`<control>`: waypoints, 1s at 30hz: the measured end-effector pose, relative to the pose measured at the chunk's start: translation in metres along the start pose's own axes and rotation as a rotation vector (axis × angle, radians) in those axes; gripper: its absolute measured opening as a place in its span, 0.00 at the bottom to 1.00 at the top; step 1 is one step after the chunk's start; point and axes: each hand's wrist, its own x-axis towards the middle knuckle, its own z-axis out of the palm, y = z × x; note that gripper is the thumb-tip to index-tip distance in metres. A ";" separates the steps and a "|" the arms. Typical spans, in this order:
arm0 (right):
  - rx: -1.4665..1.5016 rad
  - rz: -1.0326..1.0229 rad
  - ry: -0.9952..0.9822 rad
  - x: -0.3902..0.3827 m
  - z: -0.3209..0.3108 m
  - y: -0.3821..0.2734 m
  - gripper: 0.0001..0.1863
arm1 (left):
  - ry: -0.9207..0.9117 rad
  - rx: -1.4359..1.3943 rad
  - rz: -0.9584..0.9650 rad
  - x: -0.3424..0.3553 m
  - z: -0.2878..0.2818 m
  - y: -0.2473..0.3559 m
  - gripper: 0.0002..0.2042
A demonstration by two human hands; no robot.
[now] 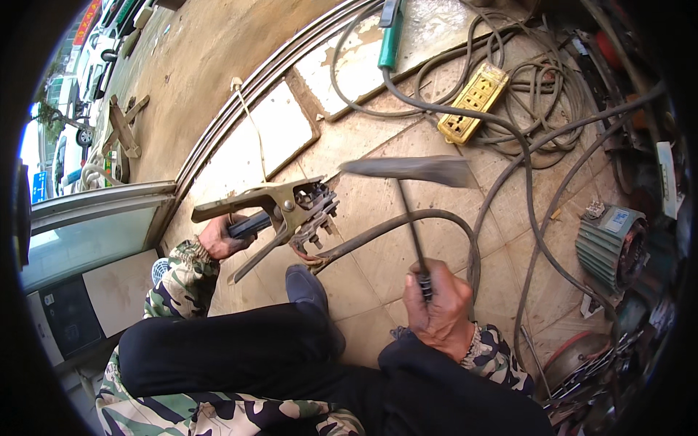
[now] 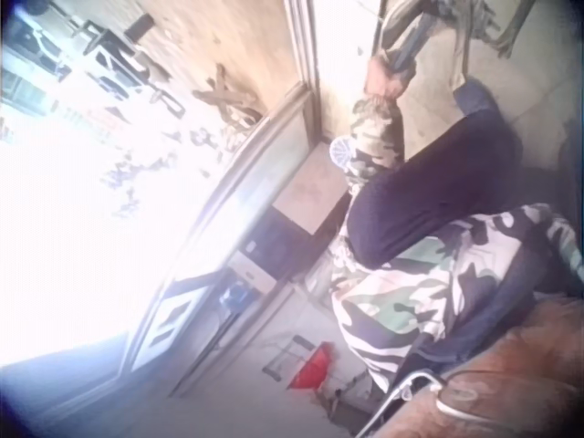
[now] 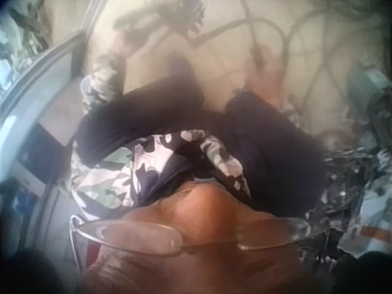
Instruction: The person sits on the floor and welds a metal frame using a welding torch, creating bright sparks. They then use a hammer to chip away slag from the welds and inspect the joints.
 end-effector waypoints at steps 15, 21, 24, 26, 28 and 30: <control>-0.021 0.014 -0.105 0.004 0.001 0.002 0.06 | 0.042 -0.366 -0.181 0.000 0.004 -0.008 0.20; -0.075 -0.113 -0.156 0.005 0.005 0.013 0.08 | -0.070 0.115 0.012 -0.008 0.002 0.000 0.19; 0.001 0.034 -0.044 0.004 0.004 0.003 0.10 | -0.024 -0.110 -0.080 -0.004 0.002 -0.007 0.18; -0.048 -0.001 -0.129 0.003 0.007 0.009 0.10 | -0.012 -0.083 -0.101 -0.005 0.002 -0.006 0.17; -0.064 -0.047 -0.174 0.009 0.006 0.007 0.09 | -0.022 0.122 -0.090 -0.008 0.002 0.000 0.15; -0.041 0.007 -0.146 0.006 0.005 0.006 0.09 | -0.019 0.073 -0.088 -0.006 0.001 -0.006 0.16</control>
